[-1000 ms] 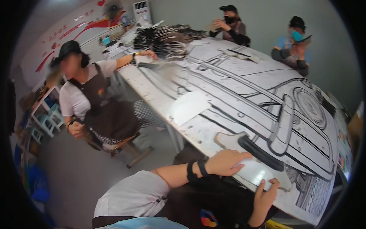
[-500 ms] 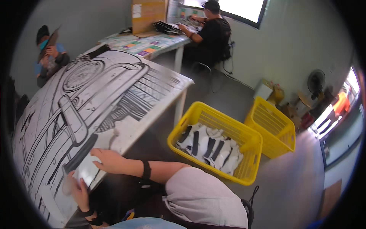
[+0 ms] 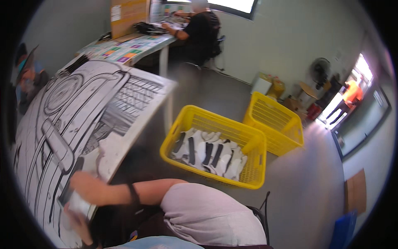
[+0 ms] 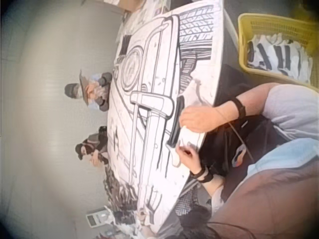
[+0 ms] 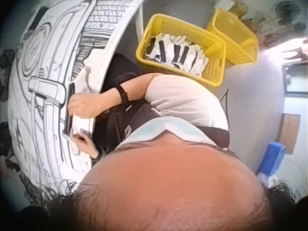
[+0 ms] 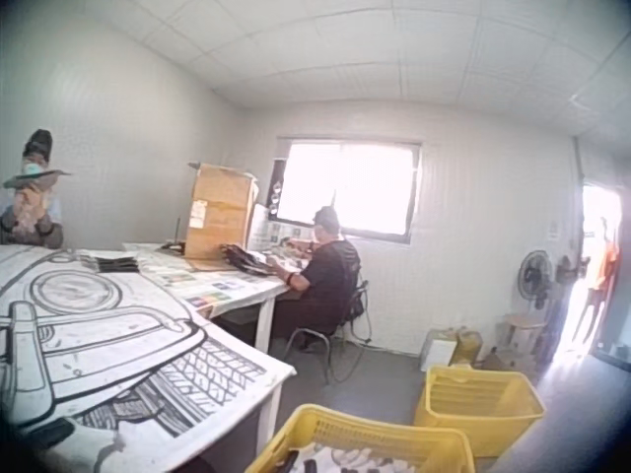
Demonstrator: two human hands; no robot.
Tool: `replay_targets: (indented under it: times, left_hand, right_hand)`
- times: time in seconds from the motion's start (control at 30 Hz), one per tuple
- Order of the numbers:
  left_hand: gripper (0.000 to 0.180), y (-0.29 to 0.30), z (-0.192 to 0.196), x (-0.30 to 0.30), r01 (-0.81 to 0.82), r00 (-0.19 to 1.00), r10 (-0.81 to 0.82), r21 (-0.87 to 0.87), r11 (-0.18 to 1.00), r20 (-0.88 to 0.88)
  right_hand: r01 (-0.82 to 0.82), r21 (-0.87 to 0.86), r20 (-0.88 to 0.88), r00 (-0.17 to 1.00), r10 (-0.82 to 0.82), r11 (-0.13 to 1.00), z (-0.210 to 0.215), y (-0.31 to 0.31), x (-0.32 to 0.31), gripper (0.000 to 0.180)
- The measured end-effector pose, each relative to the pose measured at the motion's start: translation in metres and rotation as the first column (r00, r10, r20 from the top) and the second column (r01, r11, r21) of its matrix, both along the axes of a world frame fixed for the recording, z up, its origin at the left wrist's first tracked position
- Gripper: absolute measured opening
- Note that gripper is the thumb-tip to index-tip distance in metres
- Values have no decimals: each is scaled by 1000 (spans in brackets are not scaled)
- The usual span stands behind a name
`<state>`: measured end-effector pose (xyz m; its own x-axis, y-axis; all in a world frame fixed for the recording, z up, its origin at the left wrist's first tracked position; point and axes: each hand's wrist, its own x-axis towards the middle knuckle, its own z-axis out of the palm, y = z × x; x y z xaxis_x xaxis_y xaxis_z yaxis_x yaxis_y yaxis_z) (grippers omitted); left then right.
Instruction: Manually aligning and pressing together layers of shoe components for assembly.
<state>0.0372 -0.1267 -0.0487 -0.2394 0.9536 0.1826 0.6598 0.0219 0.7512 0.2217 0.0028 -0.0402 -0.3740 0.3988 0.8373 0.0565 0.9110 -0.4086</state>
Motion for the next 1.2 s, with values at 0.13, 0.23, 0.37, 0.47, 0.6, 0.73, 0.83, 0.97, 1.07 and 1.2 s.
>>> replay_targets:
  times: [0.13,0.23,0.37,0.47,0.6,0.73,0.83,0.97,1.07,1.2]
  left_hand:
    - [47,2,13,21,-6,1000,7,131,991,-11]
    - [51,3,-5,1,46,997,-61,293,955,42]
    - [62,6,-9,-5,9,999,4,252,968,-49]
    - [73,7,4,9,-11,1000,18,280,960,-20]
    - [73,8,13,19,-6,994,-25,286,958,105]
    - [73,12,-10,-3,48,998,-27,364,930,-61]
    - [72,9,-10,-7,58,993,-18,360,931,-113]
    - [71,9,9,14,35,999,-37,317,948,0]
    - [70,10,15,20,25,996,-48,263,964,80]
    - [68,52,-23,-9,439,716,-696,815,378,-62]
  right_hand:
    - [-14,-165,282,958,61,986,-76,-11,-131,7]
    - [-45,-8,182,982,45,999,-23,-35,-89,10]
    - [-50,201,212,977,6,978,-16,-35,-66,23]
    - [14,150,131,991,-34,989,-13,-37,-68,15]
    - [53,171,215,973,-89,984,-16,-38,-72,16]
    - [89,127,200,973,-113,988,-24,-39,-79,18]
    - [22,109,238,970,-47,994,-19,-41,-74,18]
    - [33,188,262,962,-82,982,-15,-43,-70,17]
    - [40,175,266,960,-86,984,-16,-40,-69,17]
    - [39,162,276,958,-83,986,-12,-43,-70,18]
